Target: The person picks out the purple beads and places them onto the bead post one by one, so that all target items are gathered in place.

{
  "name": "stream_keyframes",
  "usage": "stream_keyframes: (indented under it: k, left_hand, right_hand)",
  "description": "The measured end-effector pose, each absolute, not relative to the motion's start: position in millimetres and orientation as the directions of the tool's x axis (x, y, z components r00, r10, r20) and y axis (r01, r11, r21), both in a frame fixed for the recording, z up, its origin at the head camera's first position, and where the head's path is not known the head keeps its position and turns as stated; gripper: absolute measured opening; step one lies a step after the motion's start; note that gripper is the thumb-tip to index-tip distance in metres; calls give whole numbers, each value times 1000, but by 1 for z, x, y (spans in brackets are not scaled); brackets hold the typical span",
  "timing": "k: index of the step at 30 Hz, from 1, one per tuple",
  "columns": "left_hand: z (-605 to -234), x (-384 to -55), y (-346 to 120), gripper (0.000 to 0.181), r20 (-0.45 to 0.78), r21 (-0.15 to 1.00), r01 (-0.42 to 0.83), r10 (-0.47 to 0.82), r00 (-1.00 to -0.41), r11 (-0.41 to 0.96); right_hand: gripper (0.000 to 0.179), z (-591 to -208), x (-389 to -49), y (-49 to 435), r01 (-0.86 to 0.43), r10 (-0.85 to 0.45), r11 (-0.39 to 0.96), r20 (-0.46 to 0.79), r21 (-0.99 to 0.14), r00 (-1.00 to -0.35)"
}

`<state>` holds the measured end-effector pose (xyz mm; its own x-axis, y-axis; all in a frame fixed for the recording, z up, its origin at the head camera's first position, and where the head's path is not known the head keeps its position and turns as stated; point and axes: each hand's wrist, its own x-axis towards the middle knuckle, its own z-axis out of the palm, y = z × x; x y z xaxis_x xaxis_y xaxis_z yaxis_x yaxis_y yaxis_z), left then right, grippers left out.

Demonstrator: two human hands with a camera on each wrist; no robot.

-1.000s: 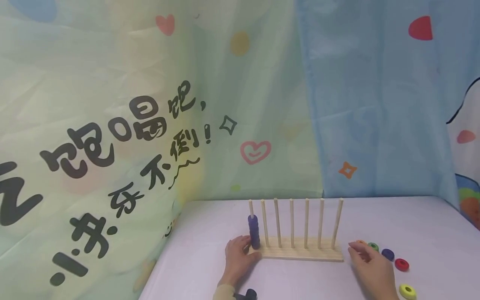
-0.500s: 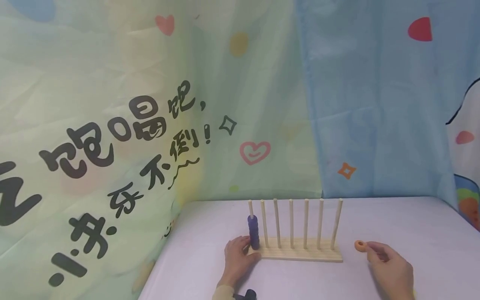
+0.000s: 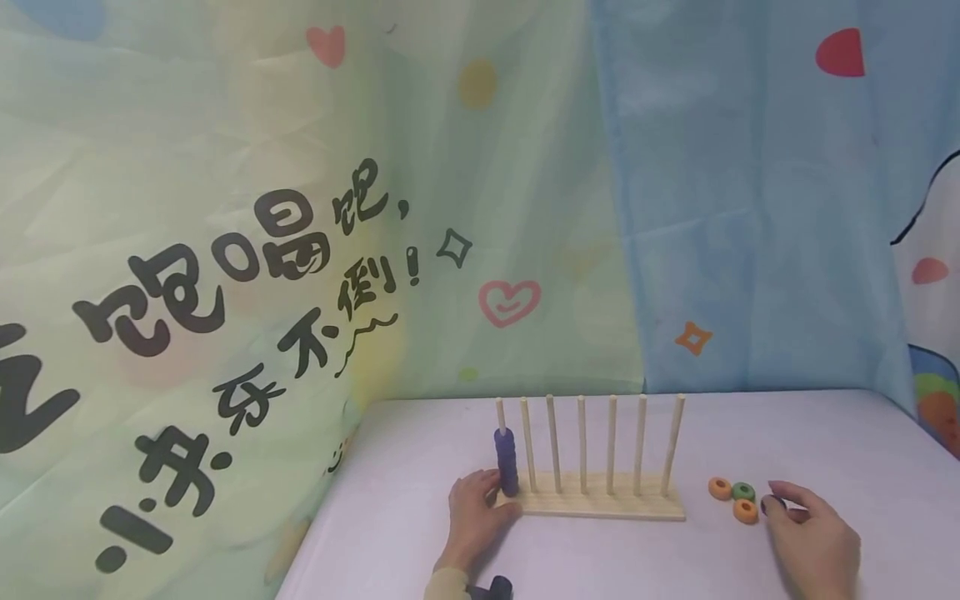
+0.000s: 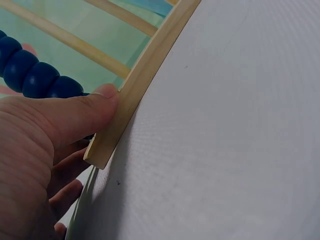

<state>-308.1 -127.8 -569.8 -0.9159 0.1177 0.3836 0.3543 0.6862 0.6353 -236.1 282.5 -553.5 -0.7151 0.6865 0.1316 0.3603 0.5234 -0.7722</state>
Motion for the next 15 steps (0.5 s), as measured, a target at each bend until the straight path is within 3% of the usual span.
stream_keyframes:
  k: [15]
  left_hand:
    - [-570,-309,-128,53,378,641,348,114,-919,684]
  right_hand:
    - [43,-556,-237,292,406,630,591,84,-697,-772]
